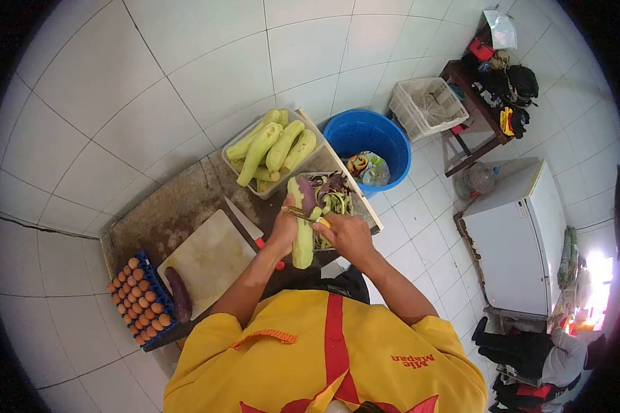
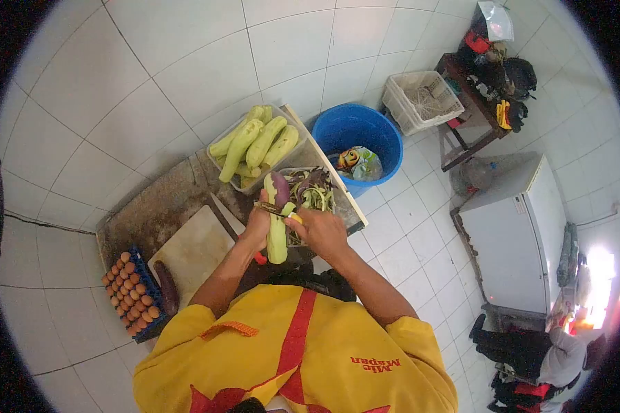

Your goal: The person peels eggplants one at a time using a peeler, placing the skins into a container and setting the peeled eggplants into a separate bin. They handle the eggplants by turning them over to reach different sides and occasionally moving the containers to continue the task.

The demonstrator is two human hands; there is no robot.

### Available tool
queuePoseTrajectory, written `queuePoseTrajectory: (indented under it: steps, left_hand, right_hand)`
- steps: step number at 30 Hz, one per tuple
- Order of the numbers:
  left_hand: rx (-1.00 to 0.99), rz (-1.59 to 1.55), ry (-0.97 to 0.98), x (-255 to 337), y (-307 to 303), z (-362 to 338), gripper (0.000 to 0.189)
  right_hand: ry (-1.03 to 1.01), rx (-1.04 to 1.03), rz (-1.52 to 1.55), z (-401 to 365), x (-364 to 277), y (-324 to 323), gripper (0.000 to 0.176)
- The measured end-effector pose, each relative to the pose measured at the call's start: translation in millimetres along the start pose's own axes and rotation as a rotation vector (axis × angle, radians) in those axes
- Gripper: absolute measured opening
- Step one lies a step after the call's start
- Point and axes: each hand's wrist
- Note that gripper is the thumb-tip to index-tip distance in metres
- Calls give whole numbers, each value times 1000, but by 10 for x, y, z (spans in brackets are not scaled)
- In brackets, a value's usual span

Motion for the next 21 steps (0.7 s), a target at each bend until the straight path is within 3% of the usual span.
queuePoseTrajectory:
  steps: [8, 11, 14, 16, 18, 21]
  left_hand:
    - [22, 331, 63, -562, -349, -37, 53]
    - [29, 508, 56, -486, -431, -81, 59]
    - [3, 677, 14, 20, -119, -472, 64]
    - [-12, 794, 19, -26, -258, -390, 67]
    - [-31, 897, 79, -451, -722, -51, 71]
    - [-60, 874, -129, 336, -28, -604, 80]
  right_hand:
    - [121, -80, 111, 85, 326, 298, 49]
    - [140, -89, 201, 66, 377, 449, 49]
    - [175, -129, 173, 33, 276, 404, 51]
    - [195, -131, 165, 66, 242, 406, 52]
    - [216, -123, 164, 93, 243, 443, 53]
    - [210, -137, 171, 98, 280, 525, 54]
Point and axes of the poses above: each hand's wrist, its own z-axis towards the middle knuckle, its own y-axis out of the palm, x = y × z, and after that the axes turned 3 degrees about -z, right-handed
